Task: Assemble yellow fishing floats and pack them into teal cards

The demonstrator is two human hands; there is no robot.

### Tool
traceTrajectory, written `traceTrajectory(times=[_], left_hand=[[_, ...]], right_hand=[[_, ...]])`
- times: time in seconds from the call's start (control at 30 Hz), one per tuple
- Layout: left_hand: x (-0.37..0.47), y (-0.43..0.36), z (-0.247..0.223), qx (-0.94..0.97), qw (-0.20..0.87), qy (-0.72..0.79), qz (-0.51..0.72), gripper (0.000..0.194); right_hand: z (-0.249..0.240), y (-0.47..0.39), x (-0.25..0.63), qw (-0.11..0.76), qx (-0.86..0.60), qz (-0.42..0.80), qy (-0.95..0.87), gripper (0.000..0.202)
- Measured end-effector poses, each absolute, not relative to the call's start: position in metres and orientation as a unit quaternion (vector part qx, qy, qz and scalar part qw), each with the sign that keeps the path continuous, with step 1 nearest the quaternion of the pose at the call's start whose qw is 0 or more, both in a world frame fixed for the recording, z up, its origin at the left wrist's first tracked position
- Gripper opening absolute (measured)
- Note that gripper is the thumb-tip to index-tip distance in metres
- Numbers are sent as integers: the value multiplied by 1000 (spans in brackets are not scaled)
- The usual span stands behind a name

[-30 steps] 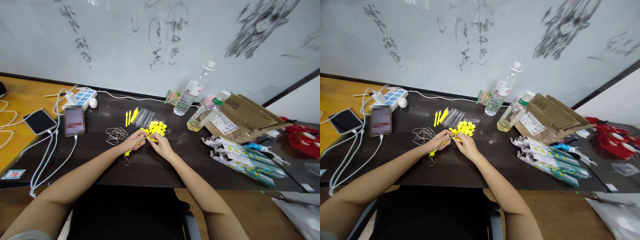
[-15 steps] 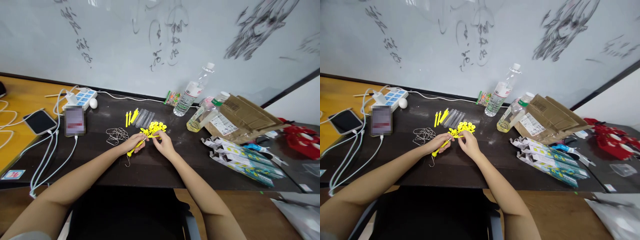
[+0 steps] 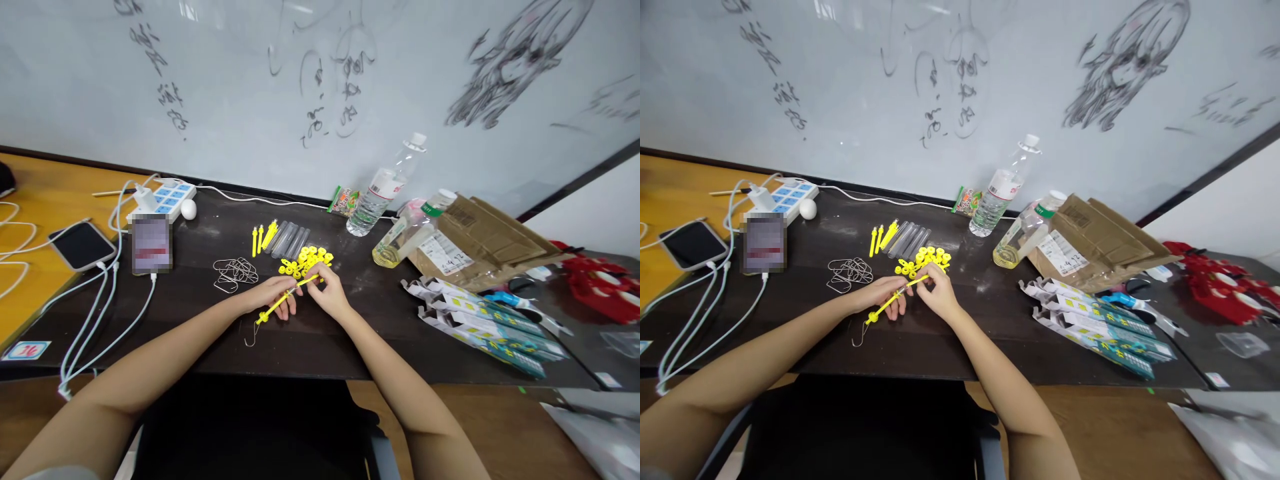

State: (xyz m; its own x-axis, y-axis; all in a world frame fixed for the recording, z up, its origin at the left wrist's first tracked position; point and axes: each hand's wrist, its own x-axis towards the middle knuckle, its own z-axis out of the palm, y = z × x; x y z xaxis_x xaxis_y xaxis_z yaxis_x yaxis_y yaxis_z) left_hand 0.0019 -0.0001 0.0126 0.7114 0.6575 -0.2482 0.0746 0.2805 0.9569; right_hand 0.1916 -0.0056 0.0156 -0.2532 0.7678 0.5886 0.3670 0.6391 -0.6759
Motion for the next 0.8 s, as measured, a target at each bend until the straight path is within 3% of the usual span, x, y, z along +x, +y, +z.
traceTrajectory(times=[0.3,0.43,0.67,0.8], left_hand=[[9,-3,4,563,713,309,281,33],[9,-3,7,538,719,318,303,27],[10,1,5,503,724,347,319,25],[9,1,8,474,738,364,313,19]], right_hand=[[12,-4,192,475,-378,189,-772,25],[20,13,201,477,-447,179,-735,14],[46,83,202,244,-629,53,-736,32],[48,127,188,137,-713,133,-674,31]])
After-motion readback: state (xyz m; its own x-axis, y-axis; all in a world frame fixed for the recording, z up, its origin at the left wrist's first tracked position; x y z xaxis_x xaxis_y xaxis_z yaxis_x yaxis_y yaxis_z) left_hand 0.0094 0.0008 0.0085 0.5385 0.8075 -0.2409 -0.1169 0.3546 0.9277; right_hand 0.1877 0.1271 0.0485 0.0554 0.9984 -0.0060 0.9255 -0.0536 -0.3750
